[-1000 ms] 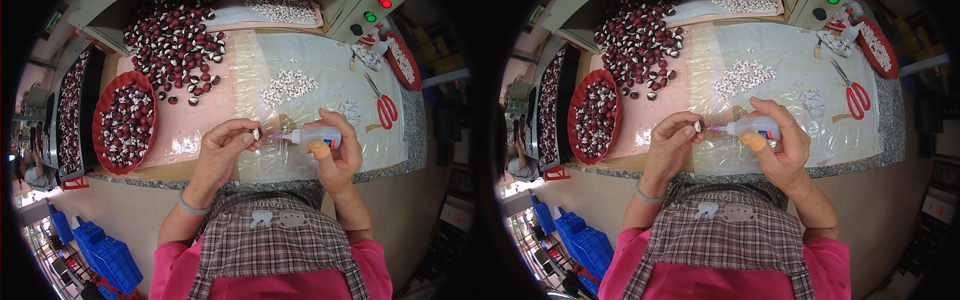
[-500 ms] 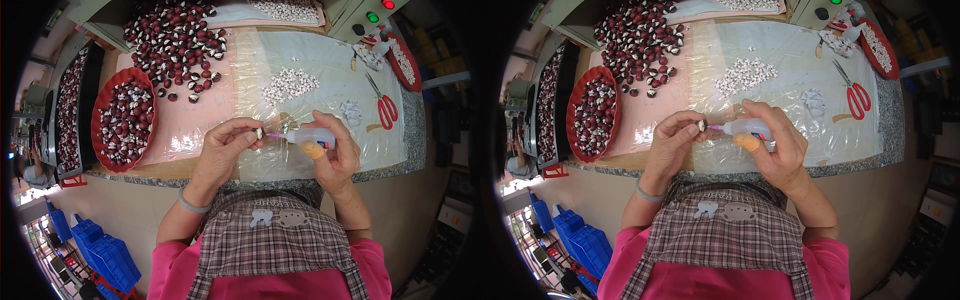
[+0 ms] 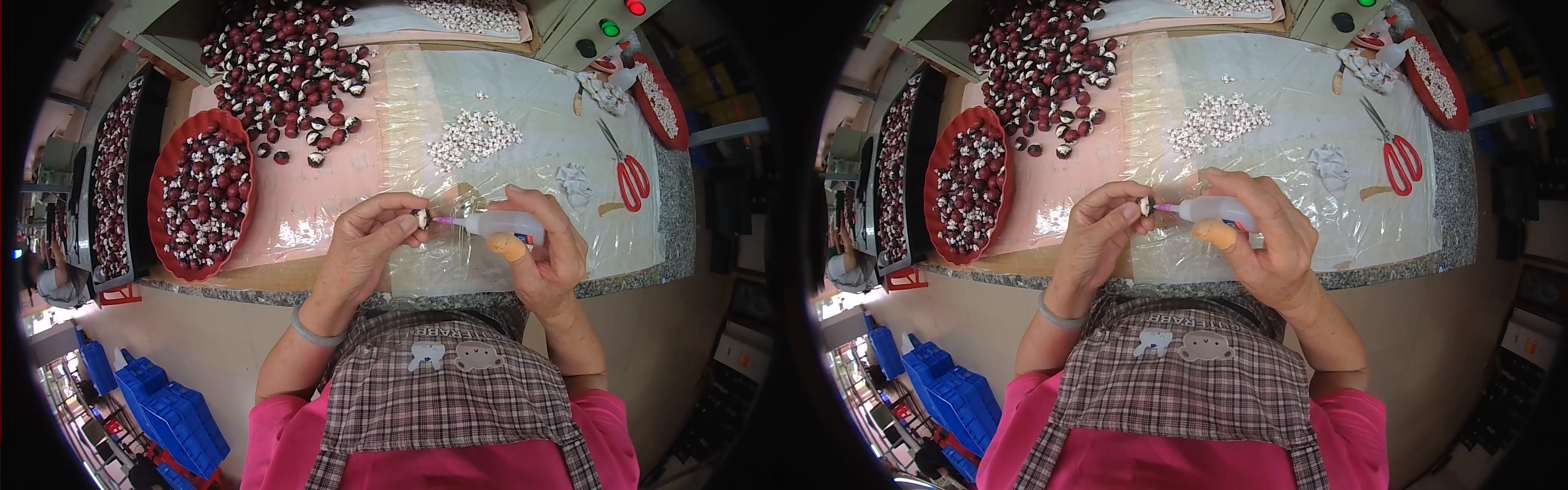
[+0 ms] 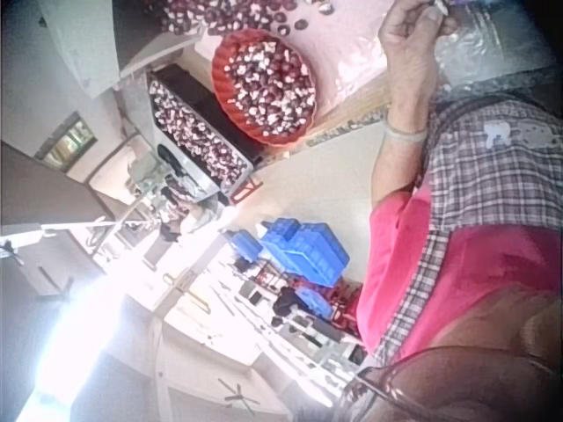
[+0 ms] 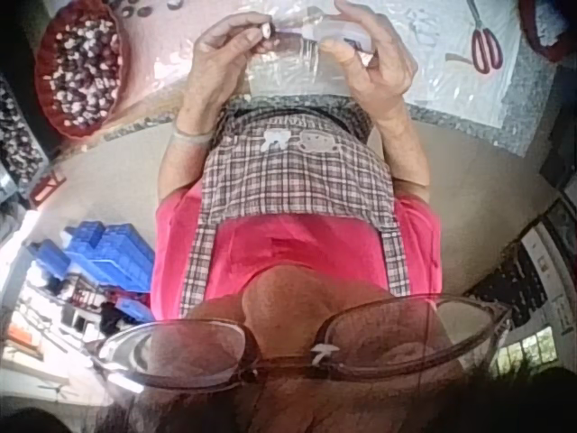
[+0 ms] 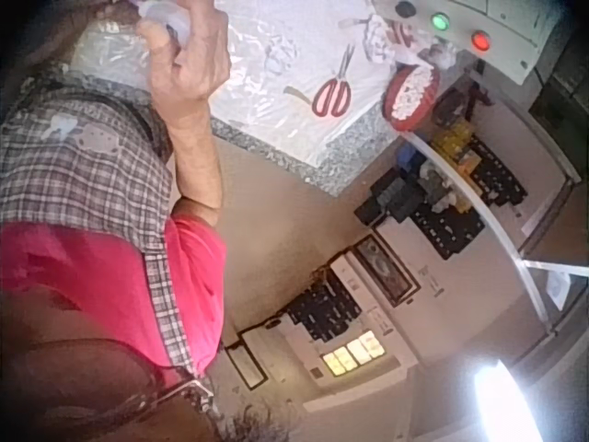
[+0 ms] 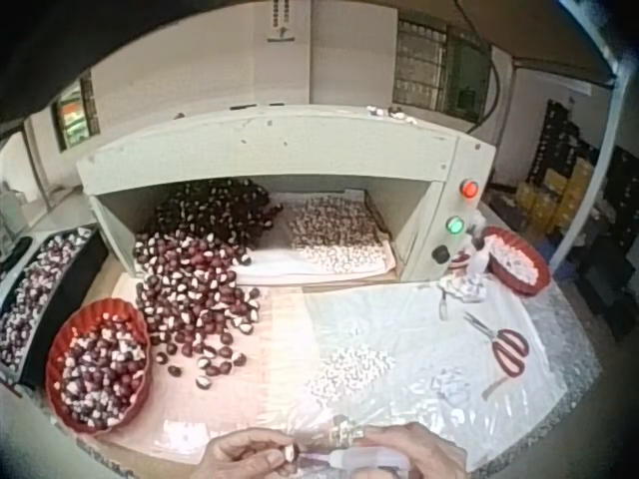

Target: Manually glue small plastic flower components together at a factory workbench.

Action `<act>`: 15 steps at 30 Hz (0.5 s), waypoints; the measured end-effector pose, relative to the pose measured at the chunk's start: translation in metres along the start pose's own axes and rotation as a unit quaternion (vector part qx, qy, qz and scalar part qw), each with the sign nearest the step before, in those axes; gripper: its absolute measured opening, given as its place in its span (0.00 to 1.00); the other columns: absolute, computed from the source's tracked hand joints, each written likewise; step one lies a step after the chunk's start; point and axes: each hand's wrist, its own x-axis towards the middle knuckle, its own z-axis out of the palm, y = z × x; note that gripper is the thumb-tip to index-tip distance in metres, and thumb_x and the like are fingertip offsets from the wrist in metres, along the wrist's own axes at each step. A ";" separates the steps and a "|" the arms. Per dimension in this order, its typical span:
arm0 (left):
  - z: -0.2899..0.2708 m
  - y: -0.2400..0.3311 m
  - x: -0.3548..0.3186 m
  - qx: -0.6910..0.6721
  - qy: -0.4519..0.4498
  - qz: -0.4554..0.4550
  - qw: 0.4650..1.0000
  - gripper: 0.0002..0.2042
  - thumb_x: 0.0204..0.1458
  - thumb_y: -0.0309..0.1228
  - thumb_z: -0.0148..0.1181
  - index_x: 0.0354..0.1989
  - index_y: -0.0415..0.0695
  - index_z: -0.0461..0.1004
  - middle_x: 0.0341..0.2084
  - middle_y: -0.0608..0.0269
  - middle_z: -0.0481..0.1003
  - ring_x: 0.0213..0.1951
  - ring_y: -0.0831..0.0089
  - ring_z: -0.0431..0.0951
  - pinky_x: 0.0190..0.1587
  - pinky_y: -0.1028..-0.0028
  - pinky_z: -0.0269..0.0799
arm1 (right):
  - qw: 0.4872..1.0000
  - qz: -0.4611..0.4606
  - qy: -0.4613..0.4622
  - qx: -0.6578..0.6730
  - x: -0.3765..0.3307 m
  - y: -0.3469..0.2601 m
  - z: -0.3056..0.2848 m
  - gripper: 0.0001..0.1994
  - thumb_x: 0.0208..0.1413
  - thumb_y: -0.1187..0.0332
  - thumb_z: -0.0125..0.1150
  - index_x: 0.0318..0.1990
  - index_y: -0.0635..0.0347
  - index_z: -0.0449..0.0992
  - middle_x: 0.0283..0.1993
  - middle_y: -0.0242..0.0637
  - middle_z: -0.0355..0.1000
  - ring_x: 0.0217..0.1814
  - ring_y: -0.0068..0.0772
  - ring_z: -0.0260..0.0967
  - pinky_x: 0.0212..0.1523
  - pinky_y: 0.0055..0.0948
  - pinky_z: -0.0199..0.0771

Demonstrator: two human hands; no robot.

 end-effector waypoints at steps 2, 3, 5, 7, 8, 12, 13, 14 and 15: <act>-0.001 0.000 0.000 -0.033 0.007 -0.013 0.999 0.11 0.56 0.22 0.55 0.46 0.35 0.74 0.36 0.58 0.77 0.35 0.75 0.77 0.40 0.77 0.73 | 0.999 0.027 0.006 0.015 -0.004 0.004 -0.001 0.19 0.47 0.72 0.68 0.47 0.69 0.72 0.38 0.46 0.75 0.33 0.34 0.75 0.30 0.25 0.74; -0.002 0.000 0.001 -0.033 0.006 -0.013 0.999 0.11 0.56 0.22 0.55 0.46 0.35 0.74 0.36 0.58 0.77 0.35 0.75 0.77 0.40 0.77 0.73 | 0.993 0.079 0.026 0.086 -0.007 0.007 -0.001 0.17 0.48 0.73 0.68 0.45 0.68 0.72 0.38 0.45 0.75 0.33 0.32 0.74 0.30 0.24 0.74; -0.005 0.002 0.001 -0.042 0.014 -0.021 0.999 0.11 0.56 0.22 0.55 0.47 0.34 0.73 0.37 0.57 0.77 0.35 0.75 0.77 0.41 0.77 0.73 | 0.940 0.216 0.048 0.259 -0.006 0.005 -0.002 0.16 0.50 0.76 0.67 0.44 0.65 0.69 0.39 0.41 0.72 0.34 0.26 0.72 0.30 0.23 0.74; -0.008 0.004 0.000 -0.045 0.020 -0.021 0.999 0.11 0.56 0.22 0.55 0.47 0.34 0.73 0.37 0.56 0.77 0.35 0.75 0.77 0.41 0.77 0.73 | 0.893 0.261 0.061 0.361 -0.004 0.018 -0.002 0.19 0.49 0.77 0.66 0.47 0.65 0.66 0.41 0.41 0.70 0.35 0.26 0.72 0.31 0.22 0.74; -0.010 0.004 -0.001 -0.047 0.027 -0.021 0.998 0.11 0.56 0.22 0.54 0.48 0.34 0.73 0.37 0.55 0.77 0.35 0.75 0.77 0.41 0.77 0.73 | 0.881 0.273 0.064 0.382 -0.004 0.024 -0.001 0.22 0.49 0.78 0.66 0.50 0.65 0.64 0.43 0.42 0.69 0.35 0.27 0.72 0.33 0.21 0.74; -0.017 0.006 -0.006 -0.045 0.035 -0.012 0.998 0.12 0.56 0.23 0.55 0.48 0.34 0.72 0.39 0.53 0.77 0.35 0.74 0.78 0.41 0.78 0.75 | 0.819 0.376 0.026 0.433 0.001 0.039 0.003 0.19 0.50 0.77 0.64 0.49 0.66 0.66 0.36 0.39 0.71 0.34 0.26 0.72 0.34 0.21 0.74; -0.018 0.007 -0.007 -0.045 0.041 -0.017 0.998 0.12 0.56 0.23 0.55 0.48 0.34 0.72 0.39 0.53 0.77 0.35 0.74 0.78 0.42 0.78 0.75 | 0.820 0.376 0.025 0.432 0.001 0.043 0.005 0.19 0.50 0.77 0.64 0.49 0.66 0.66 0.36 0.39 0.71 0.34 0.26 0.72 0.34 0.21 0.74; -0.019 0.006 -0.008 -0.047 0.040 -0.016 0.998 0.12 0.56 0.23 0.55 0.48 0.34 0.72 0.39 0.53 0.77 0.35 0.74 0.78 0.42 0.78 0.75 | 0.828 0.392 0.007 0.401 0.000 0.048 0.009 0.18 0.51 0.77 0.64 0.49 0.65 0.67 0.34 0.37 0.71 0.32 0.26 0.72 0.33 0.21 0.73; -0.020 0.005 -0.008 -0.046 0.043 -0.017 0.998 0.12 0.56 0.23 0.56 0.48 0.34 0.72 0.39 0.53 0.77 0.35 0.74 0.78 0.41 0.78 0.75 | 0.835 0.408 -0.011 0.370 0.001 0.050 0.012 0.17 0.51 0.76 0.64 0.48 0.64 0.68 0.32 0.36 0.71 0.31 0.25 0.72 0.33 0.22 0.73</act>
